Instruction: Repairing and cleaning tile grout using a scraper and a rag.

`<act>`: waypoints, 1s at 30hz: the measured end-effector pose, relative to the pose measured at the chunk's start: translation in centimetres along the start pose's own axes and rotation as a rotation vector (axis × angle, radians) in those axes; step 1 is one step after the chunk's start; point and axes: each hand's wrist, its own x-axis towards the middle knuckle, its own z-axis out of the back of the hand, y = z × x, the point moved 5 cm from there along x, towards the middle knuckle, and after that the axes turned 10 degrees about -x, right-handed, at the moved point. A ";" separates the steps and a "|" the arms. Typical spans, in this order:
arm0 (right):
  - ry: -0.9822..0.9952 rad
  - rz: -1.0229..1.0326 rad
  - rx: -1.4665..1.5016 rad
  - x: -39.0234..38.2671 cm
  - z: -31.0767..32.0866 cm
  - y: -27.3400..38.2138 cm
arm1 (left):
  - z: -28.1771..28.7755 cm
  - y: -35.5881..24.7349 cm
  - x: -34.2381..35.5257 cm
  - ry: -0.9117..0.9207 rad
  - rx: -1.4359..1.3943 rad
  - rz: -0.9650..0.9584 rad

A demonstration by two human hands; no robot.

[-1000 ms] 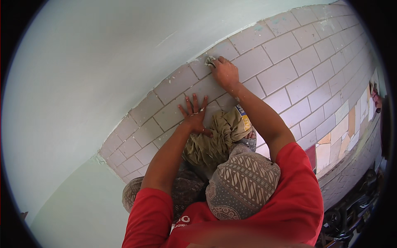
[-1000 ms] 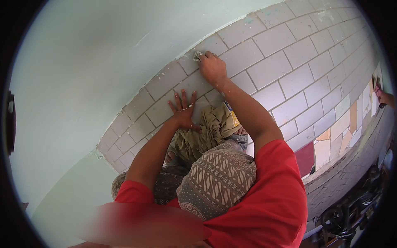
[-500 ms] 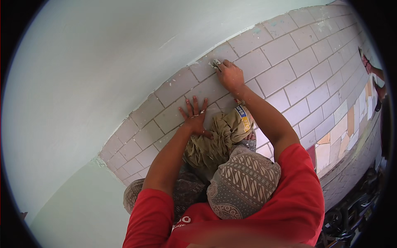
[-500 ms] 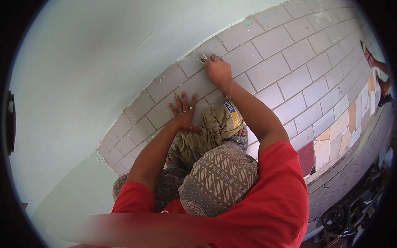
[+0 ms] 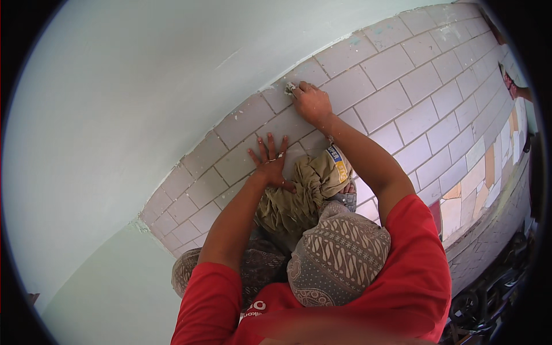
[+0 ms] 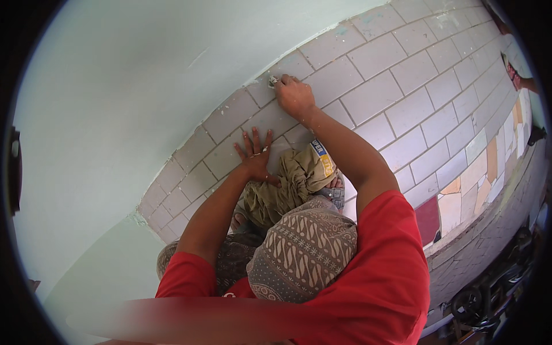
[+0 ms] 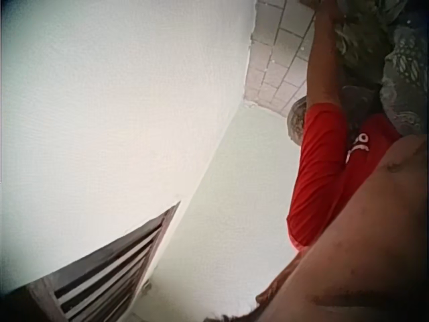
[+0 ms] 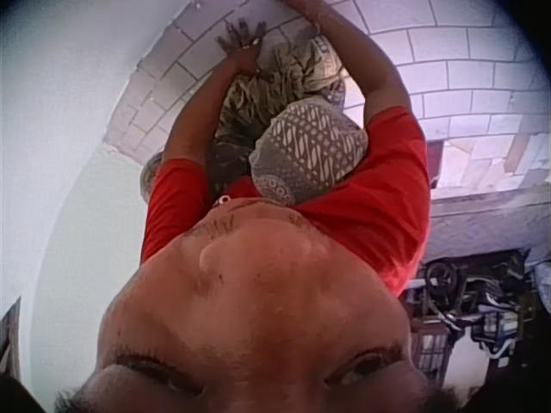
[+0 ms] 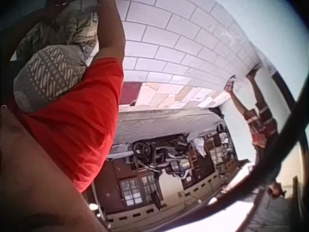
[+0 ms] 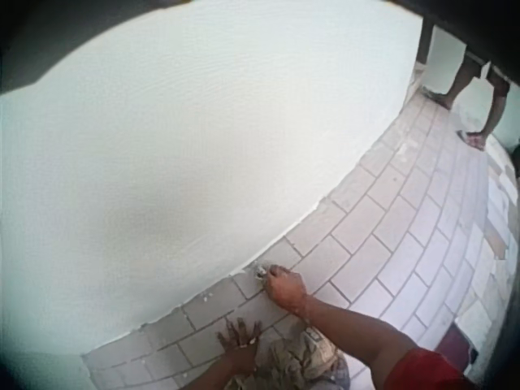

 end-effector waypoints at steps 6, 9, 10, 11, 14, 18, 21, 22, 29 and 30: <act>0.050 -0.136 0.019 0.5 0.9 -0.5 | 0.2 0.4 0.2 -0.009 0.028 -0.002; 0.127 -0.033 0.060 0.0 1.1 0.0 | 0.0 0.6 0.0 0.001 0.013 0.009; 0.126 -0.153 0.091 0.6 1.7 -1.2 | 0.0 0.7 -0.1 0.005 0.014 0.014; 0.125 -0.272 0.123 1.0 2.1 -2.5 | 0.1 0.8 -0.2 0.008 0.016 0.020; -0.093 -0.565 0.154 1.6 3.0 -9.8 | 0.0 -0.1 0.3 0.009 -0.008 -0.022; -0.023 -0.717 0.163 3.8 4.1 -14.4 | -0.5 1.0 0.2 0.020 -0.018 -0.018; -0.125 -0.737 0.086 5.7 6.1 -17.4 | -0.5 0.8 0.1 0.037 -0.034 -0.010; -0.150 -0.756 0.076 6.4 6.6 -18.7 | -0.5 0.6 0.3 0.029 -0.037 -0.013; -0.018 -0.682 0.059 7.2 6.4 -18.5 | -1.0 1.5 0.0 -0.042 -0.014 0.010; -0.020 -0.689 0.049 7.1 6.6 -19.5 | -0.6 0.6 0.2 -0.039 -0.014 -0.002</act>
